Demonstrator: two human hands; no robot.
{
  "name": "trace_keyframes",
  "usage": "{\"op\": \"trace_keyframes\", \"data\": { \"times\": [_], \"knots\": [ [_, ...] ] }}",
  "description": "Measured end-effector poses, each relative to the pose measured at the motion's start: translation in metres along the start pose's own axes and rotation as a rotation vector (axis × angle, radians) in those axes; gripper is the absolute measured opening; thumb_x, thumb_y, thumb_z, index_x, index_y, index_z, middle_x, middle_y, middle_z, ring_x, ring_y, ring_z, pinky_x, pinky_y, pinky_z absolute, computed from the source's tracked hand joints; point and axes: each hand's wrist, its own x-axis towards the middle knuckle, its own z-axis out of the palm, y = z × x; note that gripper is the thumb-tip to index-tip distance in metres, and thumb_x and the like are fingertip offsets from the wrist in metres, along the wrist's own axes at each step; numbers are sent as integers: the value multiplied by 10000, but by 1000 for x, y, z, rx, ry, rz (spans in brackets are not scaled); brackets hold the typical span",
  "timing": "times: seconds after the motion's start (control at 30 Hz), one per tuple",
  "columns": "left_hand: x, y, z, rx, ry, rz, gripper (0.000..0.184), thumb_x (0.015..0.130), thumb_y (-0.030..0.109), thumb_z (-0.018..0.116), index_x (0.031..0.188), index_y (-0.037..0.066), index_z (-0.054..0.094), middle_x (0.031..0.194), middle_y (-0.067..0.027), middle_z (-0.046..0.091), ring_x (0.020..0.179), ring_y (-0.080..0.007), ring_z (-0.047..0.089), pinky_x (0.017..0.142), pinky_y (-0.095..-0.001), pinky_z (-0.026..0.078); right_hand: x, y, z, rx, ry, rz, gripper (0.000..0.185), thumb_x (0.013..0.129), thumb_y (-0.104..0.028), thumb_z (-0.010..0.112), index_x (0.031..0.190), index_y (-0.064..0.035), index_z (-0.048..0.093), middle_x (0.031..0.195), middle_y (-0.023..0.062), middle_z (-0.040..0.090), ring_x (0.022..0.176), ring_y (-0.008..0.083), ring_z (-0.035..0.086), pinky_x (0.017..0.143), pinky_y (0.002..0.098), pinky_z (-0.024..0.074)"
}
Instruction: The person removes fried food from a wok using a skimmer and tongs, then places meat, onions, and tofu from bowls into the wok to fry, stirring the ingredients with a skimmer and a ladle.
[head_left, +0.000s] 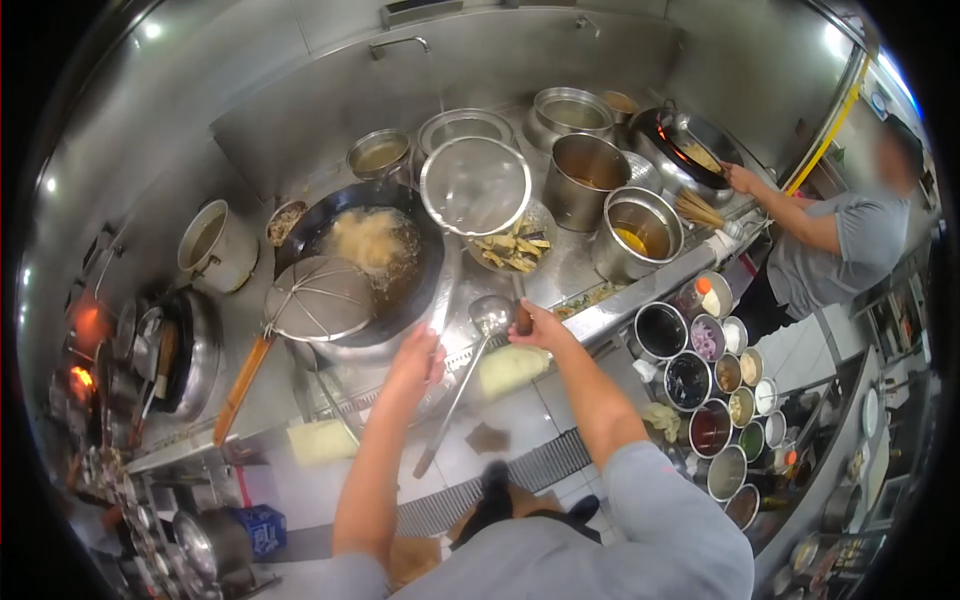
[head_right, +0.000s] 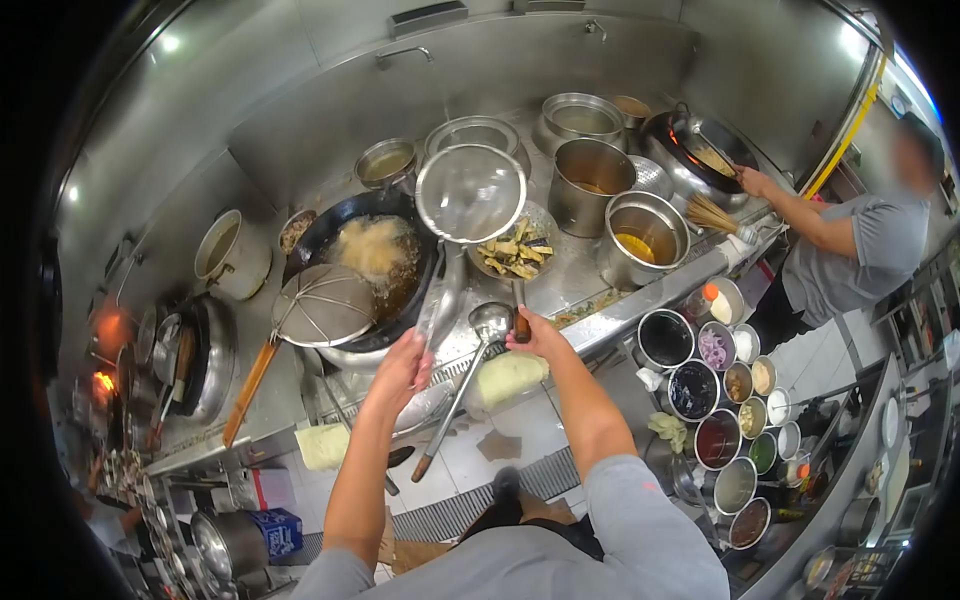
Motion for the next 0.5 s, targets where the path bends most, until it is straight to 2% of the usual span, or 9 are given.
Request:
{"op": "trace_keyframes", "data": {
  "times": [0.03,0.07,0.13,0.17,0.27,0.37,0.43,0.47,0.5],
  "knots": [
    [-12,10,-5,12,-8,0,151,1005,246,417,1096,125,434,627,2,434,433,-88,359,372,-230,289,-2,-7,6,73,10,50,216,916,-309,588,920,-108,509,750,71,563,641,208,570,541,332,499],
    [-22,19,-8,-7,16,21,138,1004,243,418,1083,131,429,632,-1,434,438,-87,360,372,-229,285,4,-8,5,85,11,41,216,916,-309,588,920,-108,509,750,71,563,641,208,570,541,332,499],
    [-33,29,-17,-15,23,33,124,1004,241,418,1071,137,423,637,-4,435,442,-87,362,373,-229,281,5,-7,3,-115,-42,-107,149,898,-207,594,870,-116,479,696,30,524,545,135,507,404,267,379],
    [-35,32,-18,-28,79,65,123,1004,238,416,1073,137,422,637,-5,433,442,-86,358,372,-228,276,4,-4,4,-127,-9,-138,143,882,-144,590,843,-113,455,643,-2,479,489,84,443,345,232,249],
    [-32,36,-20,-49,71,199,121,1002,228,423,1079,135,418,643,-5,422,446,-82,346,382,-215,279,-29,12,-3,-99,-61,-140,156,879,-153,601,834,-109,458,611,-5,462,450,85,423,328,224,234],
    [-31,38,-4,-67,326,286,118,978,275,499,1020,169,467,654,34,440,483,-29,359,390,-176,276,-92,39,-14,-89,-21,-167,168,882,-183,614,810,-116,478,586,-24,446,403,60,387,306,226,206],
    [-10,31,-30,-92,342,245,207,982,333,481,926,134,492,643,57,427,479,-24,333,383,-182,263,-167,59,-27,-152,-108,-340,160,867,-190,632,846,-127,486,586,-55,433,417,42,379,310,222,232],
    [-15,29,-1,-21,475,329,251,990,354,456,872,134,477,613,64,371,457,-23,284,372,-187,245,-239,52,-14,-2,-23,-250,163,861,-178,630,890,-121,480,602,-56,442,423,40,379,314,216,242],
    [2,23,-41,-90,-25,356,263,992,353,450,849,133,465,629,54,376,459,-40,303,375,-185,261,-267,69,-31,8,-159,-336,174,858,-164,625,920,-117,469,631,-51,462,428,37,384,316,209,246]
  ]
}}
